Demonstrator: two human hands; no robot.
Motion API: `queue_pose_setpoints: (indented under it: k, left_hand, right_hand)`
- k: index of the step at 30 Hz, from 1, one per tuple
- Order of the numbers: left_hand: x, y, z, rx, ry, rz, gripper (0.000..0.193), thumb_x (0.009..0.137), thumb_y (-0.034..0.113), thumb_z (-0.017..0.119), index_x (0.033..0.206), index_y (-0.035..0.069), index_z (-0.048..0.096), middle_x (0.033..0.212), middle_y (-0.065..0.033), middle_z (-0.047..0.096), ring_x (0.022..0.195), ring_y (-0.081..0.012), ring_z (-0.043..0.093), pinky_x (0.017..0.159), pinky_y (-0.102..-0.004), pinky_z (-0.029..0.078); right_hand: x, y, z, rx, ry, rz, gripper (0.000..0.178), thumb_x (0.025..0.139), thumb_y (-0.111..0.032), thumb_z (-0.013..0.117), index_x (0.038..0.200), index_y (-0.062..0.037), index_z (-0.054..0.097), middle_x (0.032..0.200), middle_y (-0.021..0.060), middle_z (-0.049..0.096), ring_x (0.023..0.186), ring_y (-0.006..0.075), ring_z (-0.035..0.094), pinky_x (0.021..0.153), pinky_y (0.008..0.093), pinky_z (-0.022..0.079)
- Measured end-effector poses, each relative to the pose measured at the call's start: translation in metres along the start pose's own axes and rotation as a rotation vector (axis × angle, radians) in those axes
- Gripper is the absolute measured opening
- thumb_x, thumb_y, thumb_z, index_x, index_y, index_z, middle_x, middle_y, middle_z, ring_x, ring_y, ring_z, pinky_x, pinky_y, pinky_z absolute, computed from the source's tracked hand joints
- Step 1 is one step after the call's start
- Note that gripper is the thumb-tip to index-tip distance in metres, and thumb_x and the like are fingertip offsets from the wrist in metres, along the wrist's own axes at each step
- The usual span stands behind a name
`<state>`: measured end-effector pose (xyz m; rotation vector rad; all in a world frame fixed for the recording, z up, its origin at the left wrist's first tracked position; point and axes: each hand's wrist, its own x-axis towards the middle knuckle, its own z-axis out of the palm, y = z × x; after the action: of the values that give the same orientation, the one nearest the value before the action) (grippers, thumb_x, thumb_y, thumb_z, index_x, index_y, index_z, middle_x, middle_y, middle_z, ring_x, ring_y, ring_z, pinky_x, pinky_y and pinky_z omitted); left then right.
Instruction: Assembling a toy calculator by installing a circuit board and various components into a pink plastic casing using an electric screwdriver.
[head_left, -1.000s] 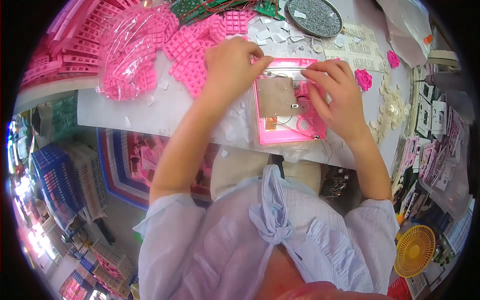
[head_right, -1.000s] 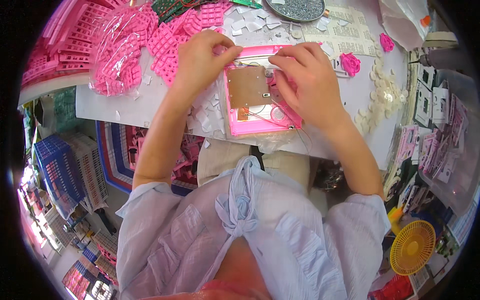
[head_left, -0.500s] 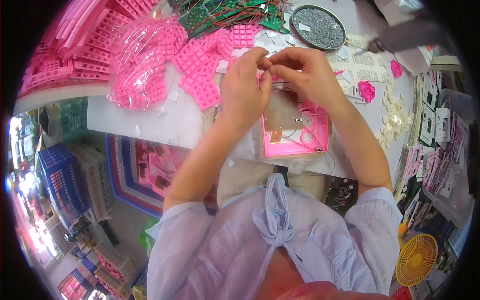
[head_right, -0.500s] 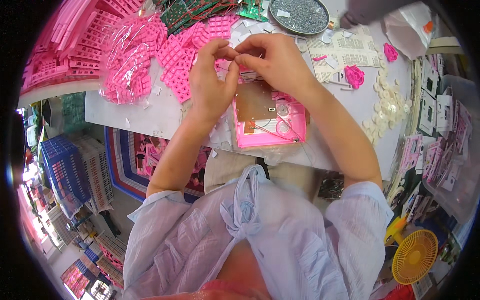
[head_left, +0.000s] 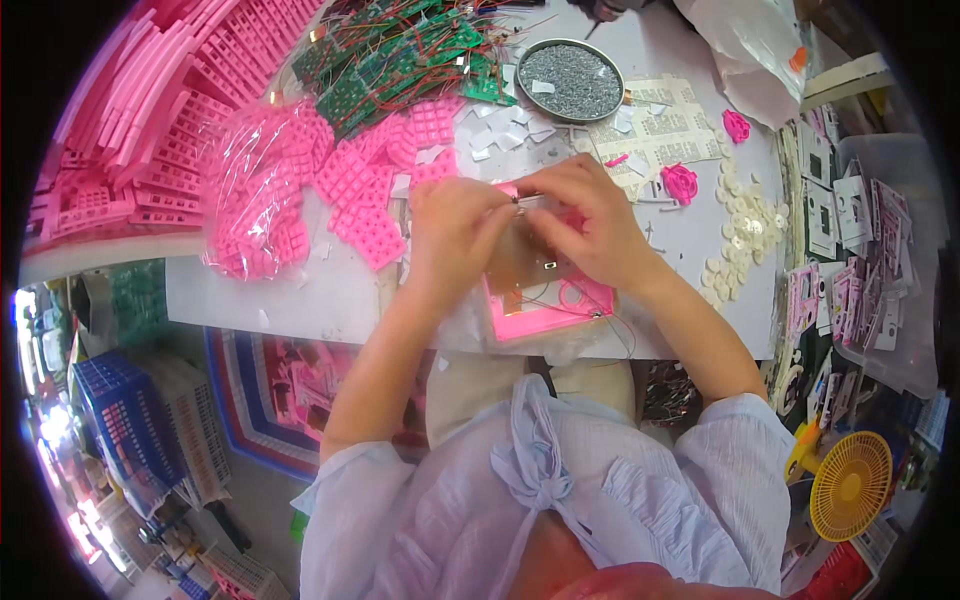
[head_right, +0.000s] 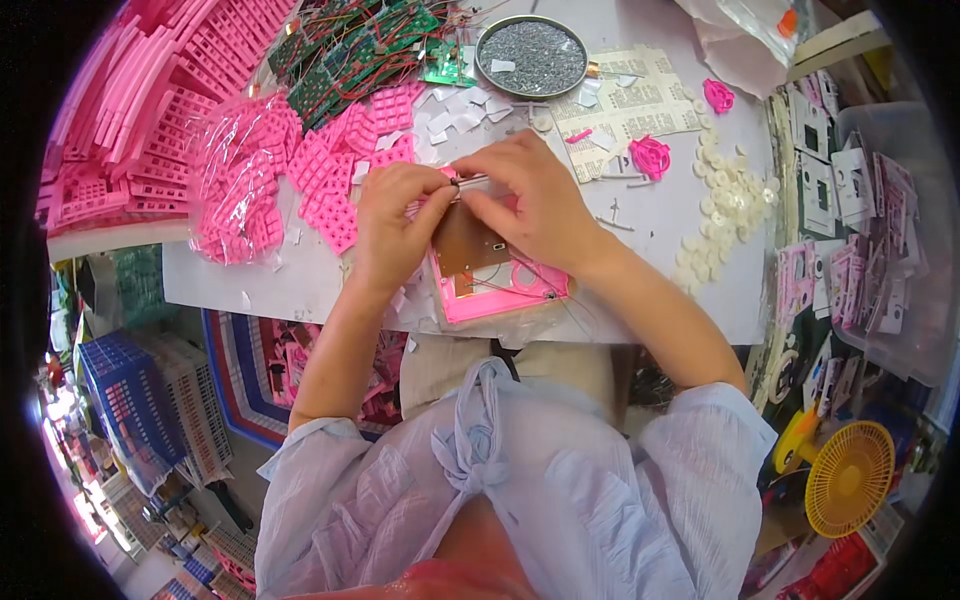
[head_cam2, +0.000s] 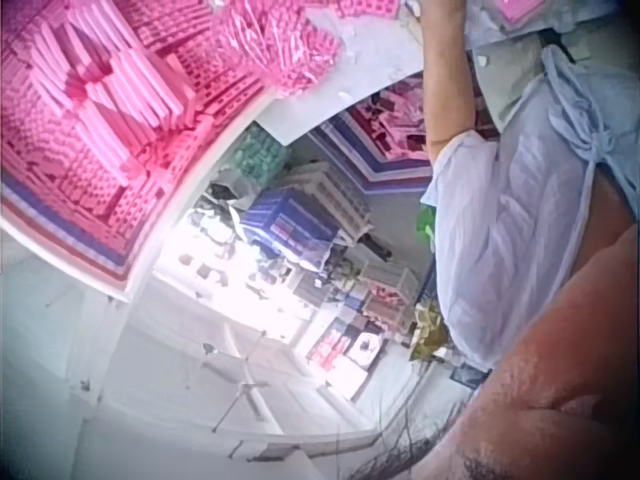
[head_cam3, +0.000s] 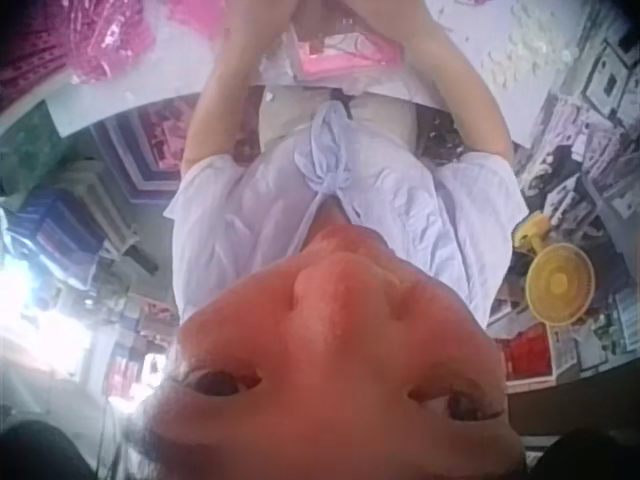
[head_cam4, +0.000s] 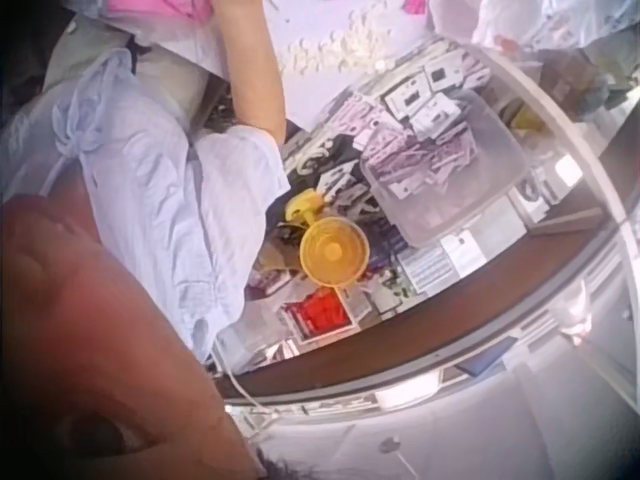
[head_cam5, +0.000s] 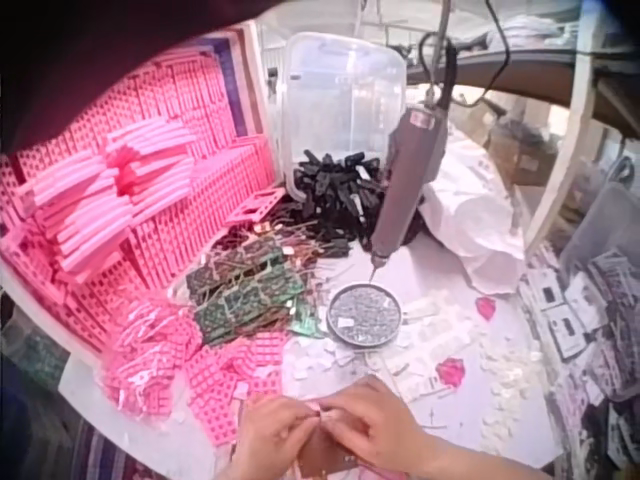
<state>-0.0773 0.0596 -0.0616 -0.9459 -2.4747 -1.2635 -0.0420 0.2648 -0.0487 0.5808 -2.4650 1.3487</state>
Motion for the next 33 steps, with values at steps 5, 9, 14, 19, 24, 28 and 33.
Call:
queue_pose_setpoints:
  k: [5,9,14,19,24,28,33]
  left_hand:
    - [-0.008,0.002,0.004,0.109,0.001,0.158,0.008,0.084,0.010,0.075,0.091,0.009,0.072,0.085,-0.0045,0.070,0.077,-0.0238,0.064,0.082,-0.0387,0.040]
    - [-0.016,0.004,-0.003,0.099,-0.044,0.093,0.010,0.084,0.010,0.075,0.093,0.009,0.072,0.083,-0.0049,0.070,0.072,-0.0234,0.062,0.081,-0.0386,0.041]
    - [-0.011,0.008,0.004,0.018,-0.059,-0.021,0.009,0.084,0.009,0.076,0.093,0.008,0.073,0.080,-0.0052,0.071,0.068,-0.0218,0.061,0.080,-0.0383,0.041]
    - [-0.014,0.005,-0.002,0.072,0.023,0.029,0.009,0.083,0.009,0.076,0.092,0.008,0.073,0.081,-0.0047,0.071,0.070,-0.0208,0.063,0.080,-0.0378,0.040]
    - [-0.021,-0.007,-0.010,0.113,0.029,0.042,0.010,0.083,0.009,0.076,0.093,0.009,0.072,0.083,-0.0044,0.071,0.074,-0.0207,0.064,0.080,-0.0375,0.040]
    - [-0.029,-0.020,-0.020,0.183,0.076,0.073,0.011,0.083,0.008,0.075,0.093,0.009,0.072,0.085,-0.0044,0.072,0.076,-0.0220,0.064,0.080,-0.0373,0.040]
    - [-0.018,-0.028,-0.015,0.062,0.058,0.094,0.010,0.084,0.009,0.074,0.094,0.007,0.072,0.087,-0.0057,0.072,0.079,-0.0242,0.066,0.079,-0.0372,0.044]
  right_hand:
    - [0.017,0.008,-0.027,0.191,-0.147,0.190,0.034,0.089,-0.021,0.069,0.121,-0.0084,0.071,0.099,0.0091,0.069,0.089,0.0227,0.060,0.077,0.0341,0.050]
    - [0.112,0.108,-0.047,-0.379,0.214,0.129,0.038,0.090,-0.027,0.073,0.120,-0.0045,0.069,0.093,0.0080,0.075,0.078,0.0170,0.067,0.072,0.0326,0.052]
    - [0.190,0.220,-0.076,-0.744,0.450,0.520,0.035,0.083,-0.021,0.073,0.110,-0.0012,0.062,0.099,0.0242,0.071,0.098,0.0444,0.067,0.088,0.0487,0.053]
    - [0.200,0.237,-0.078,-0.592,0.580,0.465,0.019,0.082,-0.014,0.070,0.097,-0.0030,0.067,0.097,0.0235,0.071,0.094,0.0400,0.068,0.084,0.0467,0.052]
    - [0.158,0.136,-0.099,-0.402,0.548,0.015,0.025,0.084,-0.011,0.069,0.106,0.0002,0.065,0.091,0.0153,0.068,0.087,0.0264,0.069,0.081,0.0373,0.055]
    - [0.064,-0.024,-0.080,-0.480,0.089,-0.141,0.034,0.082,0.006,0.073,0.114,-0.0029,0.066,0.106,0.0089,0.071,0.092,0.0212,0.070,0.083,0.0322,0.055]
    - [0.016,-0.086,-0.027,-0.399,-0.450,-0.271,0.043,0.077,-0.003,0.073,0.118,-0.0040,0.061,0.101,0.0108,0.066,0.094,0.0300,0.064,0.082,0.0371,0.053]
